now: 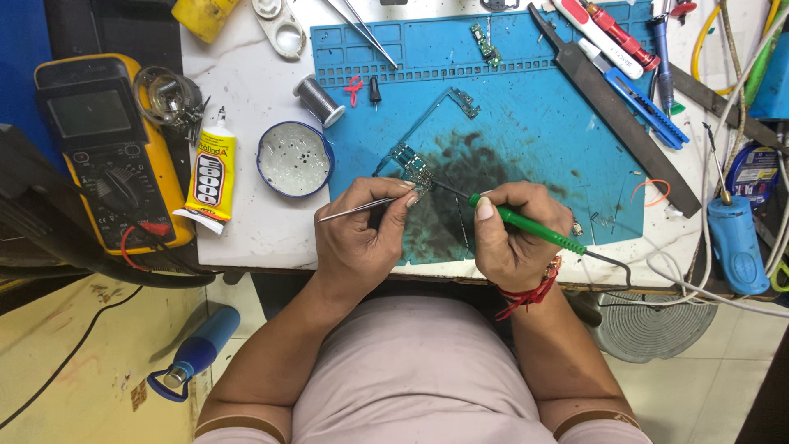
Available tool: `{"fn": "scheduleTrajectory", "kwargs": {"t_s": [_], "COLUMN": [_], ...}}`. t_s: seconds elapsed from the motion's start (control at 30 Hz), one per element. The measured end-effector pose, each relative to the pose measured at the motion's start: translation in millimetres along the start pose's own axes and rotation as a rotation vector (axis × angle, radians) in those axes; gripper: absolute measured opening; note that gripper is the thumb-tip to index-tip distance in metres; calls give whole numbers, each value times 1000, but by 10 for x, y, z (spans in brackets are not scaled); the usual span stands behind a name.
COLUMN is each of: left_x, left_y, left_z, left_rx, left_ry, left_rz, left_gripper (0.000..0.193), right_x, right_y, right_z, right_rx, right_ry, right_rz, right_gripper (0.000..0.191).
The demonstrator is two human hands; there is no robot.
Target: The person uses a hot air gun to heat a circuit board, then uses tweezers and a soldering iron to adjust and solder components. The person also uses a cotton swab to clean the board surface.
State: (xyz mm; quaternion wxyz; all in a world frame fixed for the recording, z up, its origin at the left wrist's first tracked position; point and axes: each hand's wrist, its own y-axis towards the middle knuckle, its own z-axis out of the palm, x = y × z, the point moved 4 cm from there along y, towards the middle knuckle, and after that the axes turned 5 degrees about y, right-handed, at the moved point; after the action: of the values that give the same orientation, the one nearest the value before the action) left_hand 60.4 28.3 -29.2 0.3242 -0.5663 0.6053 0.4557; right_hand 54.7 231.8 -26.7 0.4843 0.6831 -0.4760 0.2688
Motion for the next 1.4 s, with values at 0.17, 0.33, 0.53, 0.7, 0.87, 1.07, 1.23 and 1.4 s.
{"fn": "scheduleTrajectory", "kwargs": {"t_s": [0.17,0.33,0.53,0.7,0.87,1.07,1.23,1.4], "left_x": [-7,3,18,31,23,7,2,-3], "left_y": [-4,-6,-9,-15,-9,10,-6,-2], "left_z": [1,4,11,16,5,-9,-11,0], "left_rx": [-5,-1,-2,22,5,4,12,12], "left_ry": [8,11,-7,-20,-3,-7,2,-14], "left_rz": [2,8,3,-13,-2,14,9,9], "left_gripper": [11,11,10,10,11,11,11,11], "right_x": [-3,-3,1,-7,23,42,-30,-84], "right_y": [3,7,2,-2,-90,-308,-386,-308], "right_z": [4,9,5,-12,-67,-137,-129,-93], "right_rx": [13,15,12,-26,-64,-56,-18,20], "right_ry": [35,29,35,27,69,109,152,160], "right_rz": [3,-10,-14,-35,40,255,307,280], "right_gripper": [11,11,10,9,8,15,14,15]}}
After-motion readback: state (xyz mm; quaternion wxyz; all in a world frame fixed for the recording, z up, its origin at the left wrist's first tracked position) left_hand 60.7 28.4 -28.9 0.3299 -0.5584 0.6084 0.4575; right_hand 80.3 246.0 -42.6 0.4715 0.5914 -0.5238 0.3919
